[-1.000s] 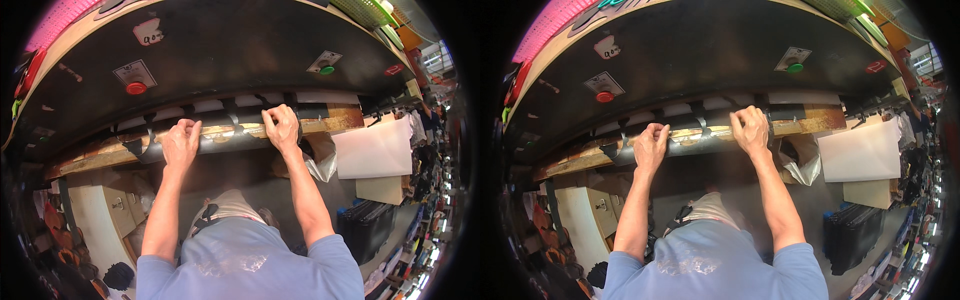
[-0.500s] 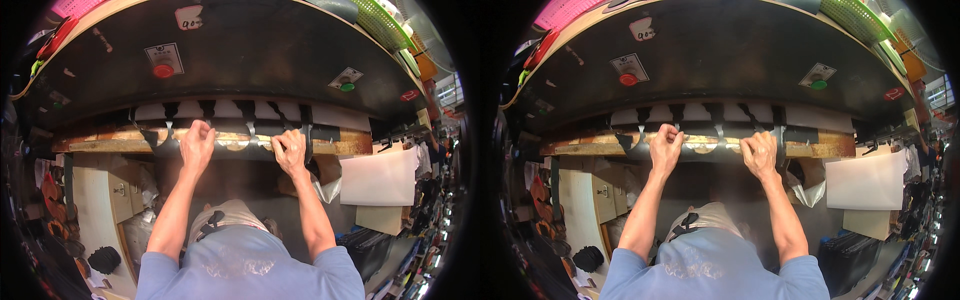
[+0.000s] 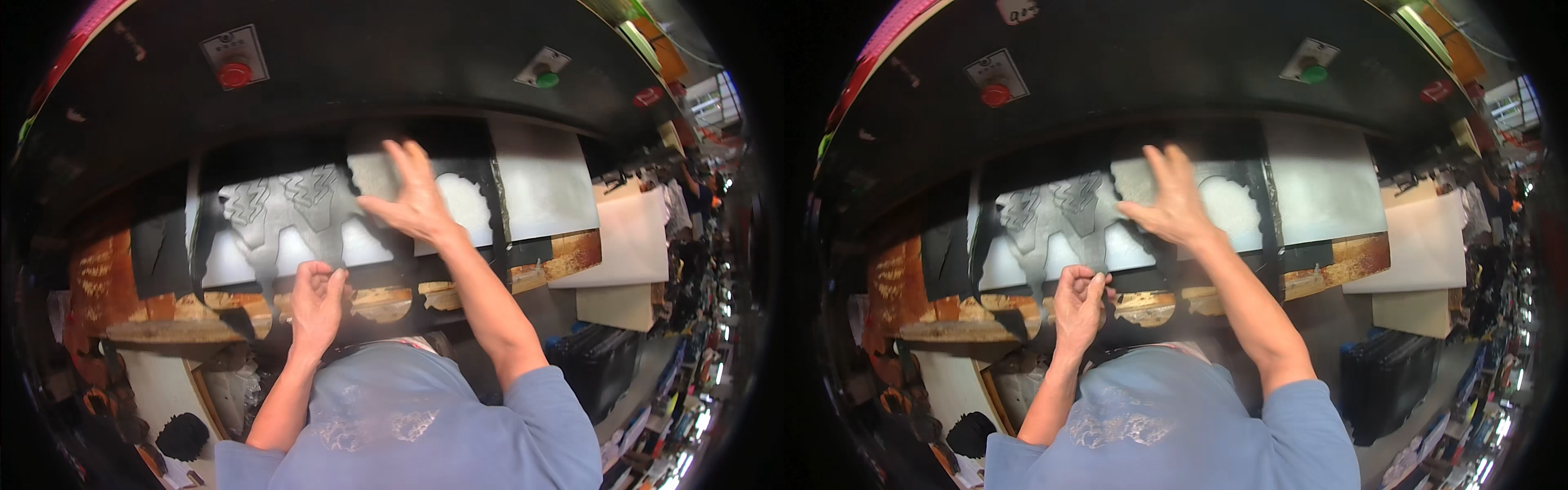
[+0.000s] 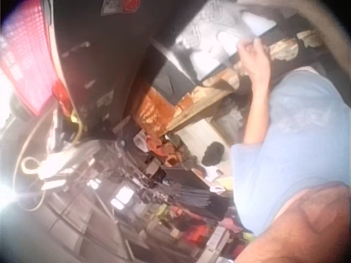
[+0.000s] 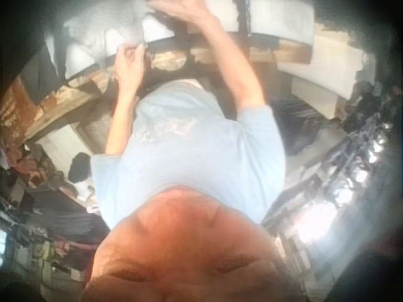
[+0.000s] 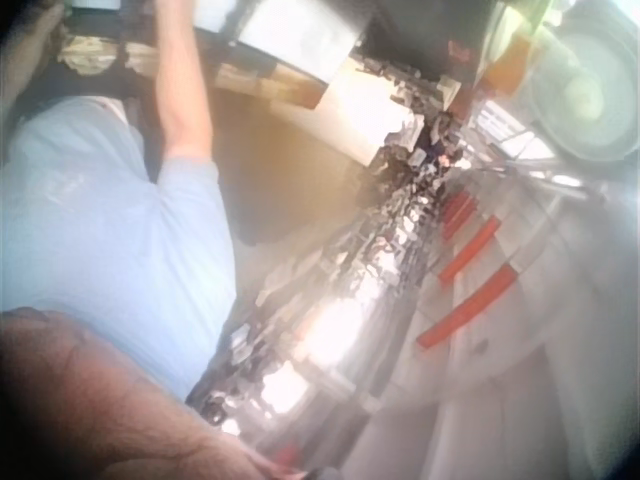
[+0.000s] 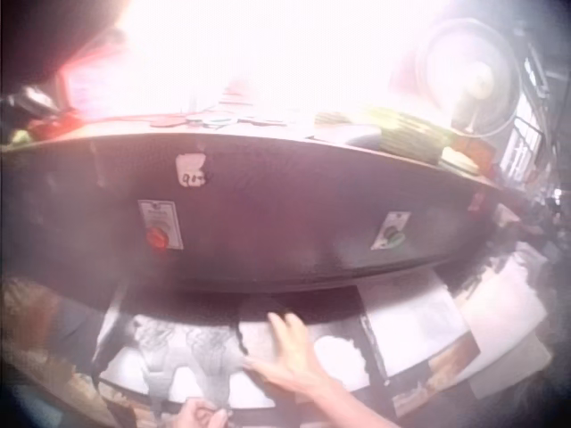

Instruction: The person repeatedly places black rubber sheets and cutouts onto a heated press, closes the press, and then removes the pressed pieces. They handle multiple rubber items one at a time, flipping and repositioning them between cycles.

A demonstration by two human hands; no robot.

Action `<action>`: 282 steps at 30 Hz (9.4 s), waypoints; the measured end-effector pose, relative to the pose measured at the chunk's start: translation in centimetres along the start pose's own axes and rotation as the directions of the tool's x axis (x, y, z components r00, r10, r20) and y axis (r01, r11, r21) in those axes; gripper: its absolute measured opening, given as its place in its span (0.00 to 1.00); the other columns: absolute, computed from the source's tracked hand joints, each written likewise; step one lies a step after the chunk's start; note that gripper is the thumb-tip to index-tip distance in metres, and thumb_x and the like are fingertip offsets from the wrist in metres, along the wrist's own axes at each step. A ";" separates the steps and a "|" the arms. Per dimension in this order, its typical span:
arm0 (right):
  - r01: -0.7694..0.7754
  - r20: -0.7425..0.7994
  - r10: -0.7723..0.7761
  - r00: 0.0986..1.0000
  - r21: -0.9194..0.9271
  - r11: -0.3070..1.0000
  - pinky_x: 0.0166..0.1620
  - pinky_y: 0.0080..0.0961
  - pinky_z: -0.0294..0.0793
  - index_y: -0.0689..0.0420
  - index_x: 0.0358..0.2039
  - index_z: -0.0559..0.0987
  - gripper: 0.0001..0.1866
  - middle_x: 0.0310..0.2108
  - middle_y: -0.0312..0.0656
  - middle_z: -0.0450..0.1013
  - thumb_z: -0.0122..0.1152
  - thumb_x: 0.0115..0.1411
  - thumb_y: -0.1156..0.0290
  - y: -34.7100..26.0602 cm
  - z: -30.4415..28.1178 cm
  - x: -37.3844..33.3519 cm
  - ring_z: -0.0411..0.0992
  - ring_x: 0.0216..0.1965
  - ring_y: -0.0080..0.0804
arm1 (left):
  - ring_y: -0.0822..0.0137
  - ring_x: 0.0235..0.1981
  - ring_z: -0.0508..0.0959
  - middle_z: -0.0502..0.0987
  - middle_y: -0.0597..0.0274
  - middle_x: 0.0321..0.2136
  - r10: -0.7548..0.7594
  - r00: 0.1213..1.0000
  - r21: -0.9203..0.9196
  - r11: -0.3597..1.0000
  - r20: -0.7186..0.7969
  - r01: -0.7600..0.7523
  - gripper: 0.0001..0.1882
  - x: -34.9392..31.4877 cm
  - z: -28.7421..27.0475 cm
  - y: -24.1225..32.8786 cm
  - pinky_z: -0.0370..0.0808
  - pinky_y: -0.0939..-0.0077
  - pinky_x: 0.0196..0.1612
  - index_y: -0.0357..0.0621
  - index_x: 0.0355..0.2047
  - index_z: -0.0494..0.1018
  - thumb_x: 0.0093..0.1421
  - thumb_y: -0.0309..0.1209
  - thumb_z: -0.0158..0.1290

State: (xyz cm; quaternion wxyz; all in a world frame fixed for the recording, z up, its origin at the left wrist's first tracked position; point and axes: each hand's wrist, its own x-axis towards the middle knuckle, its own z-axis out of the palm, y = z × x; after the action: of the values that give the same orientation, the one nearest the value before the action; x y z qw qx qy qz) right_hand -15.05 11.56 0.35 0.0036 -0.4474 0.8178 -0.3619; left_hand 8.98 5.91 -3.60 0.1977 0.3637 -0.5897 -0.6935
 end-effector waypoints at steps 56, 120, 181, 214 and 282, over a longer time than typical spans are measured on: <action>-0.228 -0.534 0.278 0.799 0.160 0.961 0.66 0.45 0.70 0.63 0.58 0.80 0.27 0.63 0.55 0.71 0.73 0.62 0.63 5.8 -3.2 -5.1 0.69 0.64 0.49 | 0.51 0.31 0.82 0.80 0.51 0.30 0.540 0.807 0.570 0.594 0.240 -0.567 0.09 -4.2 -3.6 -0.7 0.79 0.61 0.37 0.38 0.38 0.77 0.59 0.17 0.64; -0.472 -0.151 0.450 0.880 -0.172 0.865 0.75 0.52 0.60 0.54 0.70 0.74 0.51 0.75 0.63 0.57 0.81 0.44 0.54 8.5 -1.6 1.1 0.54 0.76 0.61 | 0.65 0.60 0.78 0.73 0.48 0.67 -0.100 0.906 0.074 0.987 -0.412 0.143 0.24 -2.5 -9.9 4.1 0.78 0.69 0.61 0.32 0.67 0.70 0.75 0.29 0.55; 0.360 0.319 -0.735 0.598 0.712 0.603 0.56 0.39 0.86 0.56 0.55 0.84 0.27 0.52 0.43 0.84 0.64 0.54 0.84 -5.4 13.8 3.6 0.82 0.54 0.47 | 0.72 0.38 0.78 0.80 0.63 0.37 -0.138 0.931 -0.474 0.880 -0.337 -0.041 0.08 0.3 -9.0 2.6 0.77 0.75 0.46 0.39 0.49 0.77 0.78 0.29 0.52; 0.017 -0.180 0.511 0.840 0.952 0.306 0.35 0.32 0.82 0.62 0.41 0.83 0.21 0.36 0.43 0.83 0.61 0.76 0.52 2.9 1.3 11.1 0.79 0.32 0.34 | 0.56 0.62 0.79 0.76 0.45 0.65 0.095 0.974 0.241 0.970 -0.205 -0.044 0.22 -1.0 -6.3 1.7 0.75 0.64 0.65 0.33 0.64 0.74 0.71 0.23 0.56; 0.320 0.365 -0.385 0.848 0.228 0.920 0.57 0.46 0.76 0.58 0.55 0.84 0.38 0.58 0.49 0.75 0.83 0.46 0.52 5.5 -2.1 -7.0 0.73 0.57 0.52 | 0.68 0.56 0.78 0.79 0.62 0.48 -0.374 0.818 -0.572 0.586 0.437 0.574 0.12 0.2 3.9 1.1 0.73 0.68 0.63 0.42 0.47 0.76 0.78 0.38 0.51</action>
State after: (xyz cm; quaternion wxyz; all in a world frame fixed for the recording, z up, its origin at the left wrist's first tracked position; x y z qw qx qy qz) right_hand -15.59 19.82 -3.59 0.1406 -0.6531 0.6717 -0.3203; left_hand 5.76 8.12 -2.42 0.0403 0.3119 -0.1934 -0.9294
